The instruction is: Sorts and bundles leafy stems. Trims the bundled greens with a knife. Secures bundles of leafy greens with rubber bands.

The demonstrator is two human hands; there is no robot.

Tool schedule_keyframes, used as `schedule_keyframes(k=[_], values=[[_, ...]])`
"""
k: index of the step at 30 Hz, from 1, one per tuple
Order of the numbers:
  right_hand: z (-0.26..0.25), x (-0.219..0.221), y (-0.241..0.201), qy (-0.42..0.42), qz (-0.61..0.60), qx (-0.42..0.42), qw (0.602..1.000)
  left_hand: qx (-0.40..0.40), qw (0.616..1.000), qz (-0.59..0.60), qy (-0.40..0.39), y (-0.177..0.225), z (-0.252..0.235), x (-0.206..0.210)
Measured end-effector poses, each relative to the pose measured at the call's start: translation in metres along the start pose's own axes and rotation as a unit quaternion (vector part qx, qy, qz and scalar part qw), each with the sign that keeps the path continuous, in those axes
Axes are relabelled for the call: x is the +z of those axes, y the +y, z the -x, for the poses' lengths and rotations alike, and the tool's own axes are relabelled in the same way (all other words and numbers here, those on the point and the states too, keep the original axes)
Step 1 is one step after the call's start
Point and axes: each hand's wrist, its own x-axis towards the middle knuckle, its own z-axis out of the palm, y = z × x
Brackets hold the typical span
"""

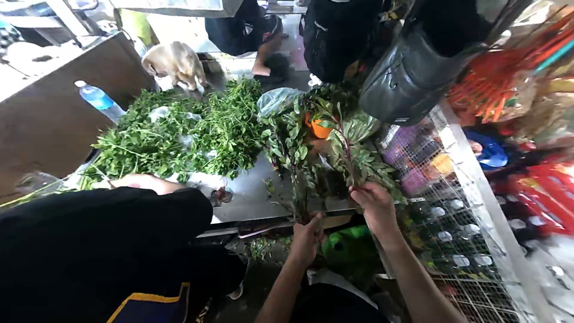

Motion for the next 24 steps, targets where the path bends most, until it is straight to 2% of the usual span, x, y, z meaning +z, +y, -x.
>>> schedule_keyframes(k=[2,4,7,10,14,16,18,20,22,24], values=[[0.009,0.003,-0.004,0.011,0.091,-0.066,0.994,0.023,0.999,-0.007,-0.023,0.005,0.007,0.015],[0.017,0.006,0.000,0.024,0.190,-0.155,0.969,0.058,0.997,-0.004,-0.052,0.008,0.011,0.032],[0.029,0.013,0.009,0.031,0.250,-0.225,0.941,0.077,0.996,0.005,-0.054,0.016,0.015,0.060],[0.033,0.014,0.006,0.017,0.255,-0.212,0.943,0.070,0.996,0.011,-0.059,0.021,0.011,0.075],[0.025,-0.007,-0.006,-0.076,0.199,-0.197,0.957,0.079,0.991,0.025,-0.103,0.019,0.005,0.076],[0.027,-0.016,-0.012,-0.103,0.109,-0.137,0.979,0.091,0.986,0.031,-0.134,0.014,0.004,0.075],[0.028,-0.019,-0.022,-0.096,0.041,-0.047,0.993,0.102,0.979,0.023,-0.173,0.009,0.003,0.076],[0.025,-0.019,-0.032,-0.090,0.025,0.024,0.995,0.110,0.975,0.009,-0.190,0.005,0.004,0.079],[0.024,-0.020,-0.032,-0.087,0.037,0.023,0.995,0.108,0.977,-0.002,-0.181,0.002,0.005,0.083],[0.024,-0.019,-0.024,-0.060,0.053,-0.020,0.997,0.103,0.982,0.001,-0.157,-0.001,0.005,0.086]])
